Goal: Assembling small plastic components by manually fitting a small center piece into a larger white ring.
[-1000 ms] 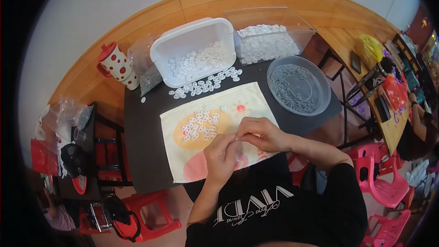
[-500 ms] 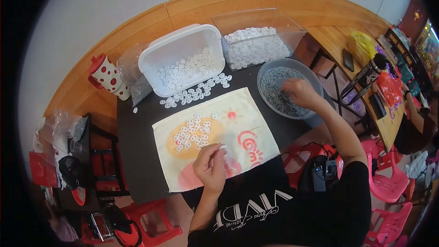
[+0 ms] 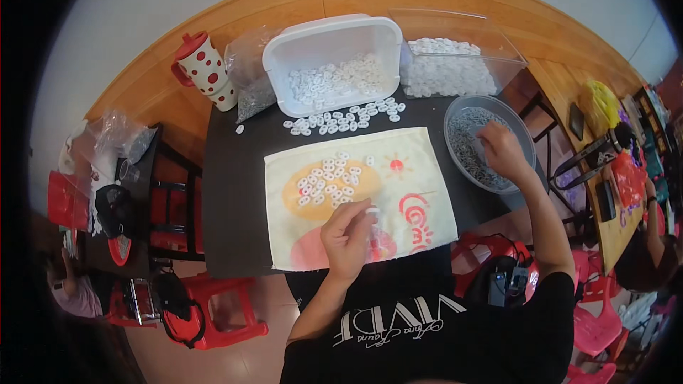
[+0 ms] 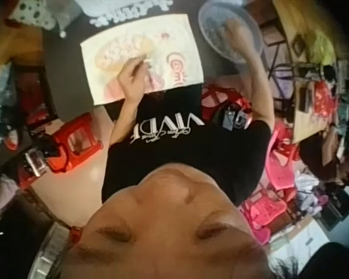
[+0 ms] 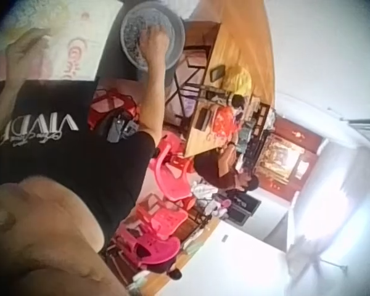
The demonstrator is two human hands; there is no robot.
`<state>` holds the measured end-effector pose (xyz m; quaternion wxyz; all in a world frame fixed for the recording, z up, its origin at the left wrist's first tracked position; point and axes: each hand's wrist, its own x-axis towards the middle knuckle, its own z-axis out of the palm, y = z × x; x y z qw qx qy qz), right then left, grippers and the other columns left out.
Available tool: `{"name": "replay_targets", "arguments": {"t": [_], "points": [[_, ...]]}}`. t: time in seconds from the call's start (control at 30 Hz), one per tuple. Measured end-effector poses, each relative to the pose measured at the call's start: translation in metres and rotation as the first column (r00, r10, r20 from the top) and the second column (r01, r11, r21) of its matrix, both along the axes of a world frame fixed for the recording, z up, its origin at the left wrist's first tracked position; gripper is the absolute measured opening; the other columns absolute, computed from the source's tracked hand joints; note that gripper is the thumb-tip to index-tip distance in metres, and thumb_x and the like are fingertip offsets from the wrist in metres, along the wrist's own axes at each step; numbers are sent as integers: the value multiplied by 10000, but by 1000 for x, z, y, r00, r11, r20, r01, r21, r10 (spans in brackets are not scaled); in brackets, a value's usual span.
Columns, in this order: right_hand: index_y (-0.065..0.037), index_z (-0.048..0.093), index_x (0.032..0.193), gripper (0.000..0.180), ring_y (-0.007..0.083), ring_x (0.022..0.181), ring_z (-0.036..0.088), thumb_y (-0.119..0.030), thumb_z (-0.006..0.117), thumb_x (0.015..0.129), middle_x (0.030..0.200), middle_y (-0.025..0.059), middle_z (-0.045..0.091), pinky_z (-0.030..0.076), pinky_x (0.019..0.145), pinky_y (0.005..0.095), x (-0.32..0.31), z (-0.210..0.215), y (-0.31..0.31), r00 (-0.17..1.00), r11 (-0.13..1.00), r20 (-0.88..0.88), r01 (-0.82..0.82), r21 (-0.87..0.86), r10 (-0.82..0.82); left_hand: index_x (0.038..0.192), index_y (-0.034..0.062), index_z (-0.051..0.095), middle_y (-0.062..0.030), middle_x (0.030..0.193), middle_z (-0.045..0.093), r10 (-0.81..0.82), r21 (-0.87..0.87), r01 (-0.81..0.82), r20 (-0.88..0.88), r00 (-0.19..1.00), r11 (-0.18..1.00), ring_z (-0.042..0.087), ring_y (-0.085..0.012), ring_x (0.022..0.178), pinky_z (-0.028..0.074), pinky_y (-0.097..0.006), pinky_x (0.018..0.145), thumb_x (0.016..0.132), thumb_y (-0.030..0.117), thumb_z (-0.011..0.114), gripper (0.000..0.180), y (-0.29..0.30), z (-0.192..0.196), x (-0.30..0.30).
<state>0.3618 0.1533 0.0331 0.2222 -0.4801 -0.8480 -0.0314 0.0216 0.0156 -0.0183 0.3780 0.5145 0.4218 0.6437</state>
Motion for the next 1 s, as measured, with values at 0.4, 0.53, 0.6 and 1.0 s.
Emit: {"name": "replay_targets", "arguments": {"t": [0.4,0.53,0.6,1.0], "points": [[6,621,869,45,191,746,599,32,654,854,847,84,597,478,675,301,-145,9,-84,764,771,-623,-494,-401,166,970,-7,668,-157,923,630,123,221,10,-581,805,975,609,-336,804,503,-370,677,724,-78,637,258,-13,30,-7],[-7,611,812,84,323,752,593,8,677,761,817,120,573,487,643,394,-146,-11,-84,852,889,-380,-437,-139,359,930,3,655,-133,906,603,140,270,78,-700,701,960,578,-331,807,486,-392,673,660,-67,640,280,-16,27,-12],[-51,609,807,75,311,811,584,-29,654,751,836,121,551,477,661,404,-143,-18,-86,921,920,-156,-375,-113,357,906,0,649,-129,855,591,117,202,62,-759,640,977,568,-325,802,489,-401,675,688,-91,641,236,-18,26,-16],[-40,640,852,101,315,723,592,-8,666,759,803,117,565,482,613,397,-138,-30,-87,850,926,-429,-370,-74,306,1023,-7,649,-133,836,533,-32,62,151,-834,551,987,530,-333,806,459,-400,695,696,-57,646,330,-14,38,-27]]}}
